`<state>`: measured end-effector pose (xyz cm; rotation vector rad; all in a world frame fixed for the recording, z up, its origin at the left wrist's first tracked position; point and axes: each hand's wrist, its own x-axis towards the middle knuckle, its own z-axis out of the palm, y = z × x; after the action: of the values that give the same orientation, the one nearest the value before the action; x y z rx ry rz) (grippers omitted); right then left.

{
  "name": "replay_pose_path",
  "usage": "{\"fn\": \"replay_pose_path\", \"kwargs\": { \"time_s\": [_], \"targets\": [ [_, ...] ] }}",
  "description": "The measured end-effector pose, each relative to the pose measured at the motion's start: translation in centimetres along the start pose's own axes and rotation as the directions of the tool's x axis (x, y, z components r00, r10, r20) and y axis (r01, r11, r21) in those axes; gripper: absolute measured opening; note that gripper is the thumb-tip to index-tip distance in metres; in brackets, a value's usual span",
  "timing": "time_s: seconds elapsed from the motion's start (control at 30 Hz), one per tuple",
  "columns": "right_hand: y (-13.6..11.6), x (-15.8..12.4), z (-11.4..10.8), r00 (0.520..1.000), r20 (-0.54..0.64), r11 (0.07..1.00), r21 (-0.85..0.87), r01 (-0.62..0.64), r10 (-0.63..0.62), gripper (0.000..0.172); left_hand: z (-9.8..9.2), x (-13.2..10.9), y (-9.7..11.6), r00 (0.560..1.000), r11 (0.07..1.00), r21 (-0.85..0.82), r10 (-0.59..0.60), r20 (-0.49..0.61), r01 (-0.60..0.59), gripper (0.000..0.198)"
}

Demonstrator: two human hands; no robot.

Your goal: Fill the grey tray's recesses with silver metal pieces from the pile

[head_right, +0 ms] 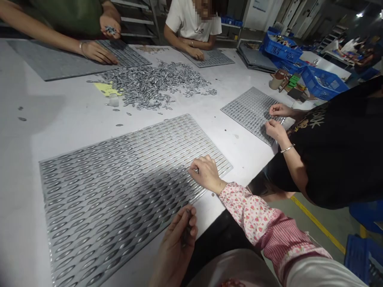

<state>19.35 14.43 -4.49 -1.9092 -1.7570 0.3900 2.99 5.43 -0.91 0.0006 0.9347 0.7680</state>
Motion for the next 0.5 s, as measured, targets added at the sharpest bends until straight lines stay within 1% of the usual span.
{"fn": "replay_pose_path", "kwargs": {
  "time_s": [0.07,0.13,0.17,0.2,0.23,0.3,0.33,0.37,0.4,0.47,0.5],
  "targets": [
    [0.0,0.0,-0.1,1.000,-0.027,0.999,0.037,0.003,-0.002,0.010,0.0,0.0,0.0,1.000,1.000,-0.009,0.018,-0.002,-0.018,0.027],
    [0.0,-0.2,-0.7,0.999,-0.038,0.990,0.138,0.029,-0.024,0.009,0.0,0.0,0.0,0.999,0.999,-0.020,0.036,-0.007,-0.036,0.026],
    [-0.1,-0.5,-1.2,0.998,-0.010,0.974,0.219,0.056,-0.055,0.009,0.0,0.1,0.0,0.999,0.999,-0.026,0.045,-0.011,-0.046,0.024],
    [-0.2,-0.9,-1.7,0.993,0.048,0.944,0.318,0.086,-0.106,0.009,0.0,0.1,0.0,0.999,0.998,-0.030,0.052,-0.013,-0.053,0.023],
    [-0.3,-1.3,-2.3,0.975,0.129,0.901,0.420,0.112,-0.181,0.009,0.0,0.2,0.0,0.998,0.998,-0.033,0.057,-0.015,-0.057,0.022],
    [-0.5,-2.5,-3.2,0.892,0.283,0.792,0.598,0.123,-0.352,0.015,0.1,0.5,0.0,0.998,0.997,-0.040,0.060,-0.016,-0.061,0.022],
    [-0.6,-3.0,-3.5,0.852,0.332,0.749,0.655,0.101,-0.405,0.018,0.2,0.6,0.0,0.998,0.997,-0.047,0.059,-0.010,-0.060,0.021],
    [-0.7,-3.5,-3.6,0.830,0.363,0.720,0.691,0.064,-0.423,0.020,0.3,0.7,0.0,0.998,0.997,-0.058,0.059,-0.004,-0.059,0.018],
    [-0.8,-3.9,-3.5,0.830,0.380,0.695,0.719,0.013,-0.408,0.022,0.5,0.7,0.0,0.998,0.996,-0.075,0.056,-0.011,-0.056,0.014],
    [-0.8,-4.1,-3.2,0.869,0.381,0.626,0.772,-0.112,-0.315,0.026,0.8,0.6,0.1,0.998,0.993,-0.112,0.035,-0.057,-0.042,0.002],
    [-0.7,-4.0,-3.0,0.891,0.373,0.589,0.792,-0.161,-0.258,0.029,1.0,0.4,0.2,0.996,0.992,-0.125,0.017,-0.088,-0.028,0.005]
  ]
}}
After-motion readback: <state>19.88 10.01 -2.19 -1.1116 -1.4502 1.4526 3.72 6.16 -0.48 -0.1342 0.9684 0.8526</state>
